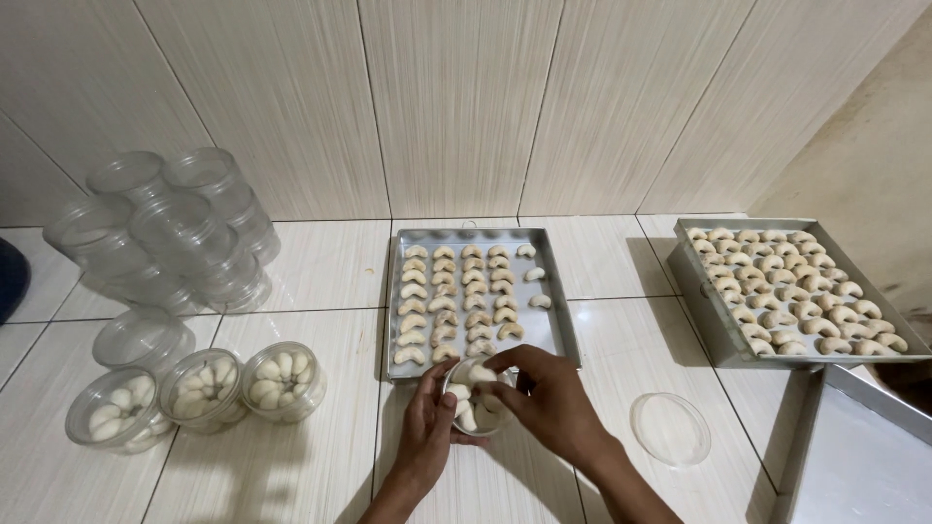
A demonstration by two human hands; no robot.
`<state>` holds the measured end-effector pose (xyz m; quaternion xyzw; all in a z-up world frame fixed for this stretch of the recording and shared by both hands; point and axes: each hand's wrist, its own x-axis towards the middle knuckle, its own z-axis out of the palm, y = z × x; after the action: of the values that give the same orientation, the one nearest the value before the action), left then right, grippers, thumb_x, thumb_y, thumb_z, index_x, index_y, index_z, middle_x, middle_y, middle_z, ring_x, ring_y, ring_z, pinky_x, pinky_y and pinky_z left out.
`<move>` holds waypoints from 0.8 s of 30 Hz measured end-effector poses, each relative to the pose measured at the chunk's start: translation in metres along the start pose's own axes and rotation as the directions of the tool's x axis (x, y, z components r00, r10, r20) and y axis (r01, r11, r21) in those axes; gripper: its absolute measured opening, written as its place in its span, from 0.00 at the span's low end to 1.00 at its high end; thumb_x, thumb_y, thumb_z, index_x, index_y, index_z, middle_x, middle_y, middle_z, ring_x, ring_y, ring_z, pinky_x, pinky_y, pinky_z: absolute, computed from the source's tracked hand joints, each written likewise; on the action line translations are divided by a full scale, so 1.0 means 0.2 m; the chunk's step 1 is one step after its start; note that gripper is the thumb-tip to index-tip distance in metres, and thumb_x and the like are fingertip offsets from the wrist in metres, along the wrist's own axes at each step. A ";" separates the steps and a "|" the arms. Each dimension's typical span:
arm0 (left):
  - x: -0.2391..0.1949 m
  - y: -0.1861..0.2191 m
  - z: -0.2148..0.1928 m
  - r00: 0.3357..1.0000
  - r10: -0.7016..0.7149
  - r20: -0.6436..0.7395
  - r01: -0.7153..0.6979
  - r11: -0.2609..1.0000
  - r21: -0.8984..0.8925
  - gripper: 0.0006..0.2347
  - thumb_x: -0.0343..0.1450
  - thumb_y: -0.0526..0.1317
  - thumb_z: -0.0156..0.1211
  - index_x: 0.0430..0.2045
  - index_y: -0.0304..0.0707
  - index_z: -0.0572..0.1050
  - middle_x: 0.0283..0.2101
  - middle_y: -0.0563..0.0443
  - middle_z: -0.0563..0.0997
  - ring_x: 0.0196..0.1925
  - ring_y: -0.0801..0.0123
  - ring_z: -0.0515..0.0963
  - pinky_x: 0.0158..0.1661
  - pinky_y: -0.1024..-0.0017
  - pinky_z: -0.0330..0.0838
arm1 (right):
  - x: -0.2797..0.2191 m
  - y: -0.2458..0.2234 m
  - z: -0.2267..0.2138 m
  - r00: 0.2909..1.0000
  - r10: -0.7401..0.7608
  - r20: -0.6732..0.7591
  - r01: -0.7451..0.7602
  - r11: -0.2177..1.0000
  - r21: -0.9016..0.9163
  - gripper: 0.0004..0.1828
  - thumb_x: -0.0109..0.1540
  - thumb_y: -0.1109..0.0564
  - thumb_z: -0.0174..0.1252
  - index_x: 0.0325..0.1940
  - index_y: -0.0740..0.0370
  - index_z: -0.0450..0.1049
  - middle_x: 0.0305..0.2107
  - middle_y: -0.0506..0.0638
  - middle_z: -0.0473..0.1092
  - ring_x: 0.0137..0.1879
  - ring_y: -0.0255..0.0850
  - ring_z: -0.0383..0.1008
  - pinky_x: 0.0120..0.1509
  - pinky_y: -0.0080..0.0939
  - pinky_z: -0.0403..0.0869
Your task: Packaging crescent cookies from a tray into plastic containers
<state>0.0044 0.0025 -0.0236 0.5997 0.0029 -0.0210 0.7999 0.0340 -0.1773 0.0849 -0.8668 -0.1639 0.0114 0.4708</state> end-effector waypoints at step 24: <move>-0.03 0.07 0.04 0.999 -0.034 0.004 0.034 0.994 0.107 0.28 0.72 0.53 0.49 0.66 0.42 0.62 0.58 0.39 0.79 0.47 0.58 0.87 0.30 0.68 0.92 | -0.07 0.03 0.15 0.981 -0.168 -0.101 0.128 0.938 -0.324 0.14 0.54 0.60 0.65 0.44 0.51 0.83 0.36 0.41 0.84 0.30 0.40 0.83 0.32 0.38 0.76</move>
<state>-0.0017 -0.0012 -0.0074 0.6415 0.0098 -0.0365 0.7662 0.0177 -0.1607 0.0610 -0.9150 -0.1982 -0.1054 0.3351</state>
